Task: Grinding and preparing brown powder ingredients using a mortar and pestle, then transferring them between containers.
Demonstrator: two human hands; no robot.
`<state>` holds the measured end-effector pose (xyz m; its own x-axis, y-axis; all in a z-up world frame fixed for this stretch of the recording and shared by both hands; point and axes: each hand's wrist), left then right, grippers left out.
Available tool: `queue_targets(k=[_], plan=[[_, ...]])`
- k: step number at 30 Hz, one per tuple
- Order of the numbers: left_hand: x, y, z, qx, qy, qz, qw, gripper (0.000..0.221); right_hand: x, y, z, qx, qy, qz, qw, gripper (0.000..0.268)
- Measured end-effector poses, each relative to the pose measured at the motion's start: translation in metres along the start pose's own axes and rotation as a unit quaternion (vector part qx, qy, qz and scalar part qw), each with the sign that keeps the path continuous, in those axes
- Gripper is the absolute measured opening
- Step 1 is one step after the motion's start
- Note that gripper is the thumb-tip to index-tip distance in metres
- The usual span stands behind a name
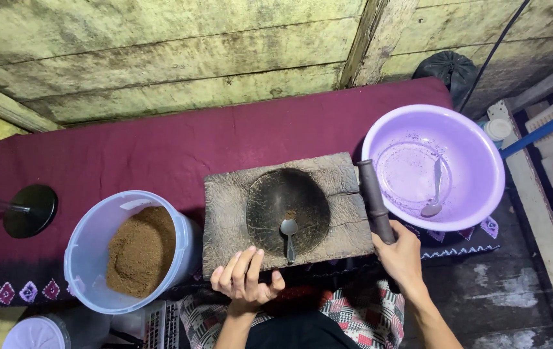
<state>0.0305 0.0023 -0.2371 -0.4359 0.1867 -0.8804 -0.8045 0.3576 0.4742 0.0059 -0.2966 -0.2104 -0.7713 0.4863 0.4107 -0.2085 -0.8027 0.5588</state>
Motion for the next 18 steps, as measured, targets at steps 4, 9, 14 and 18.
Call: queue_targets(k=[4,9,14,18], plan=[[0.003,0.007,-0.001,0.007,0.007,0.031,0.999,0.042,0.027,0.016,0.024,-0.039,-0.011,0.006,0.999,0.020],[-0.004,0.021,-0.004,0.034,0.030,0.074,0.996,0.040,0.036,0.025,0.022,-0.011,0.012,-0.029,0.999,0.029],[-0.010,0.041,0.007,0.088,0.015,0.112,0.990,0.031,0.036,0.019,0.015,0.003,0.008,-0.023,1.000,0.029],[-0.024,0.063,0.013,0.160,0.058,0.097,0.981,0.023,0.042,0.012,0.017,-0.036,-0.024,-0.011,0.999,0.023]])
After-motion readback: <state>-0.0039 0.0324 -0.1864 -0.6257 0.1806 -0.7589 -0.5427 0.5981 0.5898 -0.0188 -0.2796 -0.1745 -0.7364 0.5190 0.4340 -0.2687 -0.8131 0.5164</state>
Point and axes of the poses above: each hand's wrist, its own x-axis away from the middle knuckle, its own y-axis out of the back of the hand, z = x × y, and after that the axes turned 6 degrees about z, right-handed
